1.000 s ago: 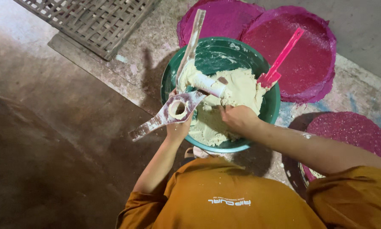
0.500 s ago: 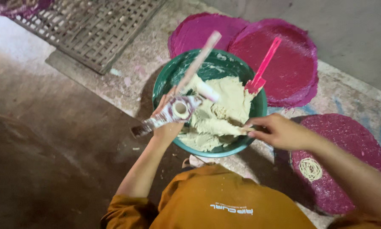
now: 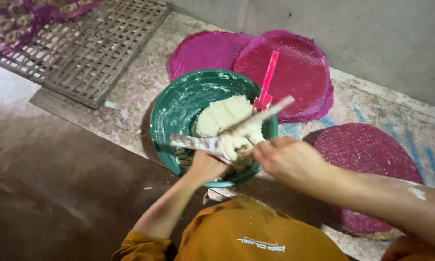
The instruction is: The person uses a manual press to extrude dough into spiral noodles onto pink mats placed in woven trays. They repeatedly load dough into the press, squeeze to form noodles, and arrange the mats. The person then stacks the trays and places them into a large steamer pot.
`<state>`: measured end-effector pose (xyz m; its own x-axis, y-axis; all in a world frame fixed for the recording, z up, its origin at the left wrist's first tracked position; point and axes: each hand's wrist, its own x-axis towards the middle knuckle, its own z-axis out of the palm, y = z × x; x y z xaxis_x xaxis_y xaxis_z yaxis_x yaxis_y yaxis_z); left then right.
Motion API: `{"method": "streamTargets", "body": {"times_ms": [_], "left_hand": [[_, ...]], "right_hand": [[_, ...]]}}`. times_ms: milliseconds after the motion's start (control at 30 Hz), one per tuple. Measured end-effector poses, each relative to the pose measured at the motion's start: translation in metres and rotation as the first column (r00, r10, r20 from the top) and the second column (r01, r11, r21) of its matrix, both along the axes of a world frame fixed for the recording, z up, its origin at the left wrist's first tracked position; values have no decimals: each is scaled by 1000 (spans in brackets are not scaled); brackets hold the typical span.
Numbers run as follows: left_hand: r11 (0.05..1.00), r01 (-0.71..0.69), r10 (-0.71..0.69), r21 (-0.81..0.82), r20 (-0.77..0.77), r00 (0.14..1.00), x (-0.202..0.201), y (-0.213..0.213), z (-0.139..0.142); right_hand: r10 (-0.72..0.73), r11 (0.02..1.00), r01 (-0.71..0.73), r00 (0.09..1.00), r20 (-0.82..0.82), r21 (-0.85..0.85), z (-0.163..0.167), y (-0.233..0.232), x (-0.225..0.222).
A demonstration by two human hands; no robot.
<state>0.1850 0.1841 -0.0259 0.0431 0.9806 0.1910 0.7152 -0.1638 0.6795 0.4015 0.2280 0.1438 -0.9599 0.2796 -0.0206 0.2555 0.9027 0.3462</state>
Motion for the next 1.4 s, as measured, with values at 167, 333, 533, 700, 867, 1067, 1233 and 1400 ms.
{"method": "streamTargets", "body": {"times_ms": [167,333,533,700,867,1067,1233,1400], "left_hand": [[915,40,54,402,-220,974,-13,11,24],[927,69,-64,368,-24,998,13,12,18],[993,-107,115,44,-232,966,-10,10,24],[915,-50,53,400,5,999,-14,5,37],[884,-77,185,462,-193,964,-9,10,22],[821,-324,437,470,-152,886,-54,16,0],[738,-361,486,570,-77,871,-48,23,7],[802,-426,528,419,-166,833,-55,16,41]], "right_hand": [[-170,984,171,985,20,-44,57,1,23],[-78,996,74,995,68,59,-17,0,-21],[-153,985,152,988,-9,-78,18,-1,20],[-139,990,140,989,-50,19,39,-5,-3],[-83,993,90,992,-92,73,2,-10,-31],[-388,904,270,846,-367,-332,14,4,8],[-443,727,-147,646,-622,-670,-77,10,-38],[-459,502,-295,706,-540,-813,-118,4,-15]]}}
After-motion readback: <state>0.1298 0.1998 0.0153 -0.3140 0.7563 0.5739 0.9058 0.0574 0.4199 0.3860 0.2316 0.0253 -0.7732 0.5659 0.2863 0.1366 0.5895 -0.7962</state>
